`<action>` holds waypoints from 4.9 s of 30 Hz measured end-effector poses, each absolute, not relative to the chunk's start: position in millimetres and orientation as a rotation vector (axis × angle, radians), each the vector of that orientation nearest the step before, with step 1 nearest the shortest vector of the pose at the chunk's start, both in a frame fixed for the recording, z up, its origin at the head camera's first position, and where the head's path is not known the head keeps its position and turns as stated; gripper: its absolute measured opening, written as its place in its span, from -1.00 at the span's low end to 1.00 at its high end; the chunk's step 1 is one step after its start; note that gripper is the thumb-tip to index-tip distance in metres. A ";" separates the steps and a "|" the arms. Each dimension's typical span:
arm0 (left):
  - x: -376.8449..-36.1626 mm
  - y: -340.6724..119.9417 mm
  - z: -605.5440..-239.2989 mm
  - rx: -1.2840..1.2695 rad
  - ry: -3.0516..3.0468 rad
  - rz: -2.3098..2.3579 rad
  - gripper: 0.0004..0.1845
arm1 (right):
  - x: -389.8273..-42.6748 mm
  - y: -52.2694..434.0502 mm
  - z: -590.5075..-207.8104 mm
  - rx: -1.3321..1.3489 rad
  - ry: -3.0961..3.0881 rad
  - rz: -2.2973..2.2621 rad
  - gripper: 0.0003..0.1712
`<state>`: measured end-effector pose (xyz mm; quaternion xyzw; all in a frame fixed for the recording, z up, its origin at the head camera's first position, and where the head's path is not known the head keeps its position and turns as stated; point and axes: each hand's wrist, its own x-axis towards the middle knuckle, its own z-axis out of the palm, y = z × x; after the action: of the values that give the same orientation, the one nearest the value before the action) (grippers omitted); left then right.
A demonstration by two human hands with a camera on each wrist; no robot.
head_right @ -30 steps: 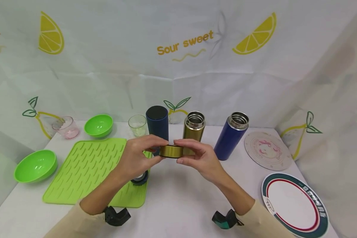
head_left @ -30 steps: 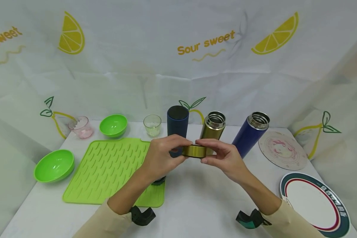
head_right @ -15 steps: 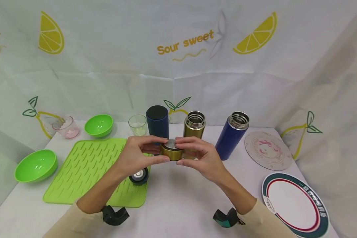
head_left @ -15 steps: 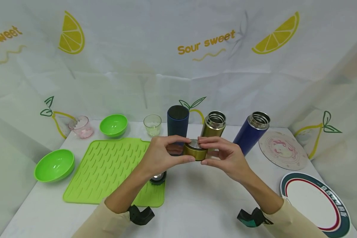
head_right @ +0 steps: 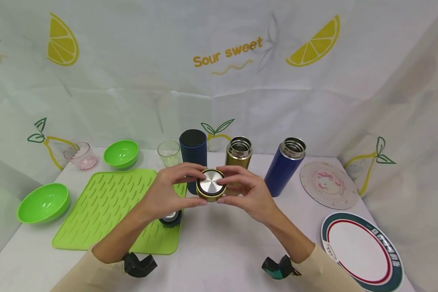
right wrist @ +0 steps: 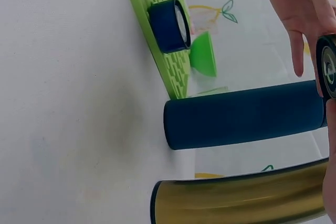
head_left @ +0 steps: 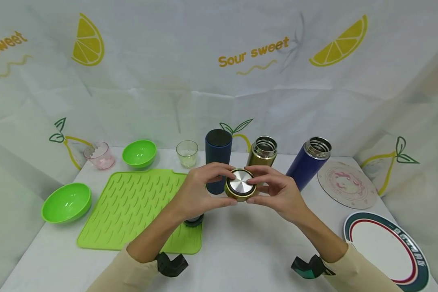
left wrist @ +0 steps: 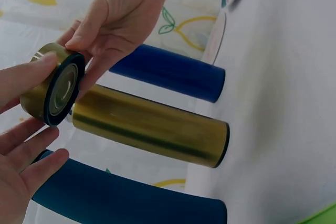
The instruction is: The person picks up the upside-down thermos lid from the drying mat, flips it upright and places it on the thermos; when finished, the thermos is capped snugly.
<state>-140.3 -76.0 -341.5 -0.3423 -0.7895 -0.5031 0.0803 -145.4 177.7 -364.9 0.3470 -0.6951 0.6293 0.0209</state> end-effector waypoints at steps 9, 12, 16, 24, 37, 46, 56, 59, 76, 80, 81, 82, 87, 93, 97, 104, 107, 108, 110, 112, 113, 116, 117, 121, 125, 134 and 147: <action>-139.9 -74.8 -339.5 -1.082 -2.384 -1.401 -0.53 | -145.4 175.1 -363.7 1.166 -2.165 1.853 -0.49; -138.8 -77.3 -338.0 -1.072 -2.380 -1.421 -0.52 | -142.6 178.2 -356.4 1.145 -2.169 1.783 -0.47; -137.4 -82.6 -335.6 -1.040 -2.382 -1.431 -0.53 | -141.6 186.7 -344.9 1.062 -1.961 1.750 -0.49; -136.5 -90.1 -338.2 -1.026 -2.407 -1.408 -0.54 | -161.6 192.0 -355.7 0.697 -1.923 1.796 0.09; -135.1 -94.2 -343.4 -0.994 -2.476 -1.399 -0.57 | -189.6 196.3 -411.3 0.423 -2.356 1.939 0.19; -135.7 -92.6 -342.7 -0.974 -2.482 -1.409 -0.55 | -194.6 199.2 -421.3 0.459 -2.425 1.859 0.17; -135.3 -92.8 -339.9 -0.962 -2.489 -1.399 -0.55 | -196.4 196.8 -420.8 0.437 -2.410 1.853 0.14; -134.8 -92.9 -339.2 -0.954 -2.492 -1.398 -0.54 | -196.3 195.9 -419.5 0.425 -2.424 1.837 0.11; -135.7 -90.8 -322.6 -1.015 -2.370 -1.445 -0.57 | -177.3 234.6 -385.3 0.785 -2.804 1.512 0.00; -136.1 -83.1 -320.5 -1.033 -2.349 -1.455 -0.58 | -174.3 240.0 -377.1 0.946 -2.876 1.455 -0.05; -136.3 -80.9 -320.5 -1.039 -2.345 -1.458 -0.58 | -174.0 240.8 -375.4 0.987 -2.890 1.442 -0.05; -136.5 -78.8 -320.6 -1.045 -2.343 -1.461 -0.58 | -173.8 241.5 -373.7 1.023 -2.907 1.432 -0.06; -137.8 -69.4 -324.5 -1.051 -2.364 -1.481 -0.58 | -174.2 242.2 -367.6 1.179 -2.962 1.433 -0.09; -138.6 -62.6 -331.9 -1.030 -2.437 -1.467 -0.56 | -176.2 241.3 -366.0 1.279 -2.961 1.472 -0.10; -139.9 -62.7 -333.2 -1.013 -2.448 -1.466 -0.56 | -177.0 240.7 -366.6 1.279 -2.965 1.491 -0.10; -142.3 -67.5 -332.9 -1.075 -2.472 -1.517 -0.51 | -176.3 239.4 -367.7 1.292 -2.953 1.486 -0.09; -141.4 -69.8 -330.3 -1.128 -2.505 -1.448 -0.31 | -175.3 238.5 -366.8 1.303 -2.943 1.480 -0.09; -140.4 -69.9 -328.9 -1.141 -2.513 -1.395 -0.25 | -175.0 238.1 -366.3 1.307 -2.942 1.478 -0.09; -138.3 -68.9 -326.2 -1.150 -2.520 -1.267 -0.21 | -174.4 237.5 -365.0 1.306 -2.948 1.469 -0.08; -136.8 -67.0 -323.8 -1.138 -2.515 -1.160 -0.25 | -173.9 236.9 -363.7 1.307 -2.957 1.456 -0.08; -136.2 -66.0 -322.7 -1.133 -2.510 -1.137 -0.28 | -173.7 236.6 -362.8 1.308 -2.962 1.451 -0.08; -136.0 -65.2 -320.8 -1.135 -2.497 -1.195 -0.39 | -173.2 235.9 -362.1 1.308 -2.975 1.433 -0.08; -136.2 -65.5 -320.6 -1.134 -2.489 -1.238 -0.42 | -173.1 235.7 -362.3 1.309 -2.978 1.431 -0.08; -136.0 -67.1 -319.4 -1.081 -2.475 -1.355 -0.44 | -172.2 235.4 -362.6 1.292 -2.983 1.440 -0.07; -135.9 -65.5 -319.3 -1.048 -2.488 -1.268 -0.42 | -171.6 235.9 -362.2 1.273 -2.988 1.456 -0.06; -140.4 -69.2 -315.2 -1.292 -2.473 -1.250 -0.42 | -172.4 235.5 -361.9 1.278 -2.995 1.467 -0.09; -135.0 -67.7 -311.8 -1.139 -2.593 -0.907 -0.27 | -171.6 236.3 -361.1 1.283 -2.991 1.445 -0.08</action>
<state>-135.0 -67.7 -311.8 -0.3817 -0.8689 -0.3037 0.0836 -171.6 236.3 -361.1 0.3523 -0.8216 0.3968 -0.2082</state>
